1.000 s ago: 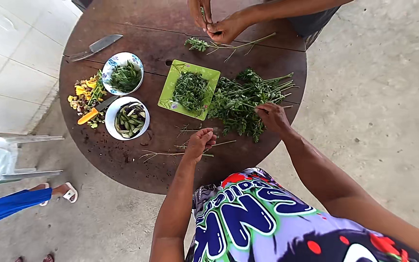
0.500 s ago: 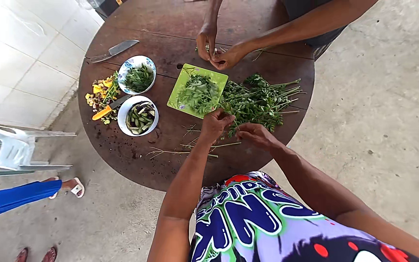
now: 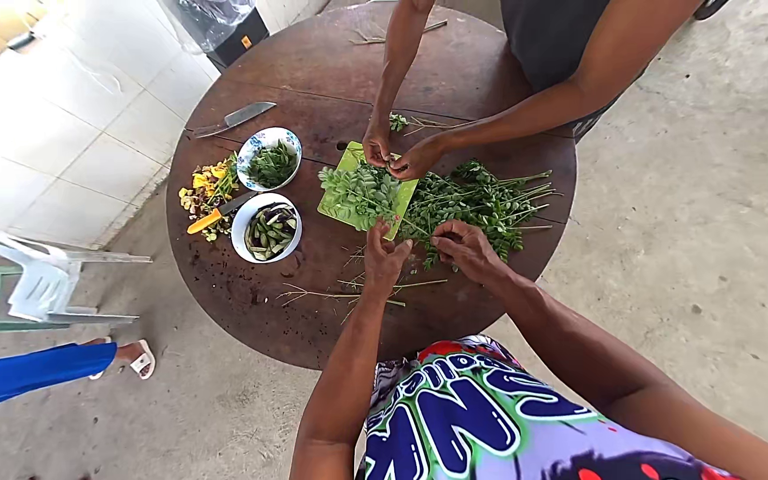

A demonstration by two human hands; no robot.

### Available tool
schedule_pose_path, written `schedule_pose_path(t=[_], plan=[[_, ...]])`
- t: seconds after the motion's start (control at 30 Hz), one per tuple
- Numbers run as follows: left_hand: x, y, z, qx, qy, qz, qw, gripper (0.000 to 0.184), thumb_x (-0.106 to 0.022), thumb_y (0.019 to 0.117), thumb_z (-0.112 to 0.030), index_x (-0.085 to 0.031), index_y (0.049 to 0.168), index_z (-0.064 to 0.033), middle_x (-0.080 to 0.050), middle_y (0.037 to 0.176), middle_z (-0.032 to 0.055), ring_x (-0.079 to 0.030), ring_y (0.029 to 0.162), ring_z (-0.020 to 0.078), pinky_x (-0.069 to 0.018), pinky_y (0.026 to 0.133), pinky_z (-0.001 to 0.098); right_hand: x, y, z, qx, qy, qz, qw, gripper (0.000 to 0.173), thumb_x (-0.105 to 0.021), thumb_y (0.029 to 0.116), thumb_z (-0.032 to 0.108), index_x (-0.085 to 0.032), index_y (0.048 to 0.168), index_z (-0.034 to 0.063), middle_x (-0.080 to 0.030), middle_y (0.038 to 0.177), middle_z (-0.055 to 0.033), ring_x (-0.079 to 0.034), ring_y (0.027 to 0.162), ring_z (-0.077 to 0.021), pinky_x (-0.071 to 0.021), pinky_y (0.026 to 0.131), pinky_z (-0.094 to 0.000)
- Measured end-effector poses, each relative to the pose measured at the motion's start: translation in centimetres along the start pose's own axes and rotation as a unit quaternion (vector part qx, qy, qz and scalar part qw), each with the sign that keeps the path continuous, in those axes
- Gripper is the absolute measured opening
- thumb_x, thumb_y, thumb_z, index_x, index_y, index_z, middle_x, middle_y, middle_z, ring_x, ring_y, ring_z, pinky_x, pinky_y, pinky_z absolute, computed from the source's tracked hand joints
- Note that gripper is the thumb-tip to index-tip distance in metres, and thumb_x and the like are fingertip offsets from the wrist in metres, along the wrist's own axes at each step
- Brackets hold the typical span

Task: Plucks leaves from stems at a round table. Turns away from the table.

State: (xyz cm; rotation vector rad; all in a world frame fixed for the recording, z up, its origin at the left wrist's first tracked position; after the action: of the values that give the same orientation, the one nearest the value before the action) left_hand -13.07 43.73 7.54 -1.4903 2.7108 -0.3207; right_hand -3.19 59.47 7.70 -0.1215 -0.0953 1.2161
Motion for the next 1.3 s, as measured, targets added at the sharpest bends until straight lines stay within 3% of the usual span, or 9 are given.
schedule_pose_path(t=[0.07, 0.13, 0.2, 0.33, 0.77, 0.9, 1.2, 1.27, 1.3], plan=[[0.3, 0.0, -0.5, -0.022, 0.038, 0.029, 0.999, 0.062, -0.077, 0.0885, -0.014, -0.052, 0.143, 0.0004, -0.057, 0.144, 0.0196, -0.065, 0.118, 0.0249, -0.0556, 0.099, 0.0409, -0.3, -0.2, -0.4, -0.002, -0.022, 0.022, 1.0, 0.013, -0.06, 0.0997, 0.01, -0.065, 0.106, 0.0002, -0.064, 0.085, -0.0026, -0.059, 0.067, -0.0061, -0.0533, 0.064, -0.023], [-0.1, 0.1, -0.9, -0.024, 0.082, 0.068, 0.994, 0.036, -0.076, 0.0919, -0.015, -0.067, 0.124, -0.0005, -0.072, 0.12, 0.0112, -0.07, 0.105, 0.0169, -0.0582, 0.093, 0.0358, -0.7, -0.3, -0.5, 0.011, -0.034, 0.042, 0.998, 0.019, -0.061, 0.0999, 0.014, -0.066, 0.109, -0.0021, -0.065, 0.091, -0.0057, -0.061, 0.071, -0.0083, -0.0548, 0.067, -0.0262], [-0.8, 0.1, -0.7, -0.027, 0.089, 0.094, 0.991, 0.021, -0.074, 0.0935, -0.012, -0.071, 0.11, 0.0003, -0.075, 0.103, 0.007, -0.071, 0.095, 0.0116, -0.0591, 0.089, 0.0316, -0.8, -0.5, -0.3, 0.017, -0.041, 0.047, 0.998, 0.021, -0.061, 0.1007, 0.016, -0.066, 0.11, -0.0028, -0.065, 0.093, -0.0067, -0.06, 0.072, -0.0081, -0.0541, 0.068, -0.0256], [-1.2, 0.0, 0.6, -0.002, 0.033, 0.103, 0.994, 0.009, -0.072, 0.0924, -0.003, -0.071, 0.1, 0.0024, -0.074, 0.092, 0.0054, -0.07, 0.085, 0.0106, -0.0599, 0.085, 0.0295, -1.2, -0.9, -0.9, 0.005, -0.01, 0.052, 0.999, 0.019, -0.06, 0.1017, 0.014, -0.064, 0.109, -0.002, -0.064, 0.089, -0.0061, -0.06, 0.07, -0.0081, -0.0538, 0.067, -0.025], [-1.4, -0.6, 1.6, 0.071, -0.088, 0.106, 0.988, 0.008, -0.064, 0.0925, 0.006, -0.068, 0.099, 0.0039, -0.072, 0.085, 0.0064, -0.069, 0.073, 0.0123, -0.0604, 0.072, 0.0277, -1.3, -1.2, -0.8, 0.004, -0.017, 0.001, 1.0, 0.019, -0.06, 0.1002, 0.009, -0.067, 0.112, -0.0036, -0.066, 0.095, -0.0075, -0.059, 0.072, -0.0057, -0.0518, 0.067, -0.0225], [-1.2, -0.5, 0.8, 0.075, -0.072, 0.088, 0.991, 0.009, -0.061, 0.0954, 0.004, -0.066, 0.103, 0.0045, -0.07, 0.085, 0.0046, -0.067, 0.072, 0.0108, -0.0593, 0.072, 0.0266, -1.1, -0.8, 0.4, -0.014, -0.031, -0.036, 0.999, 0.021, -0.059, 0.1014, 0.009, -0.066, 0.113, -0.0067, -0.068, 0.097, -0.0124, -0.066, 0.078, -0.0124, -0.0575, 0.075, -0.0297], [1.5, -0.2, 1.5, 0.107, -0.159, 0.039, 0.981, 0.008, -0.064, 0.0942, 0.009, -0.068, 0.099, 0.0055, -0.073, 0.086, 0.0092, -0.071, 0.076, 0.0152, -0.0617, 0.077, 0.0298, 3.5, -0.1, -0.4, -0.004, -0.071, -0.098, 0.993, 0.016, -0.06, 0.1023, 0.01, -0.064, 0.113, -0.0019, -0.068, 0.087, -0.009, -0.066, 0.069, -0.0129, -0.0575, 0.067, -0.0301], [1.7, -0.1, 1.5, 0.116, -0.16, 0.041, 0.979, 0.008, -0.063, 0.095, 0.009, -0.068, 0.1, 0.0053, -0.073, 0.088, 0.0105, -0.072, 0.077, 0.016, -0.0617, 0.077, 0.0301, 5.4, 0.2, -1.6, -0.016, -0.156, -0.123, 0.98, 0.019, -0.059, 0.1025, 0.01, -0.063, 0.116, -0.0021, -0.068, 0.1, -0.0136, -0.068, 0.081, -0.0186, -0.0593, 0.075, -0.0361], [1.8, -0.2, 1.5, 0.118, -0.157, 0.045, 0.98, 0.008, -0.063, 0.0949, 0.009, -0.067, 0.1, 0.005, -0.073, 0.088, 0.0106, -0.072, 0.077, 0.0161, -0.0616, 0.076, 0.03, 6.3, 0.3, -2.3, -0.027, -0.222, -0.125, 0.967, 0.022, -0.06, 0.1023, 0.012, -0.064, 0.119, -0.0022, -0.068, 0.114, -0.0175, -0.07, 0.097, -0.0249, -0.0587, 0.087, -0.0426]])
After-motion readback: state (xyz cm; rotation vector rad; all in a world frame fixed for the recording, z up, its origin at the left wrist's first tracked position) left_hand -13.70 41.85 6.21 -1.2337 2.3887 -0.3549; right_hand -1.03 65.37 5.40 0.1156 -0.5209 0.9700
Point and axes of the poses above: each hand's wrist, its own y-axis towards the middle knuckle, its own x-axis out of the back of the hand, z = x × y, the point moved 5 cm from there along y, towards the middle knuckle
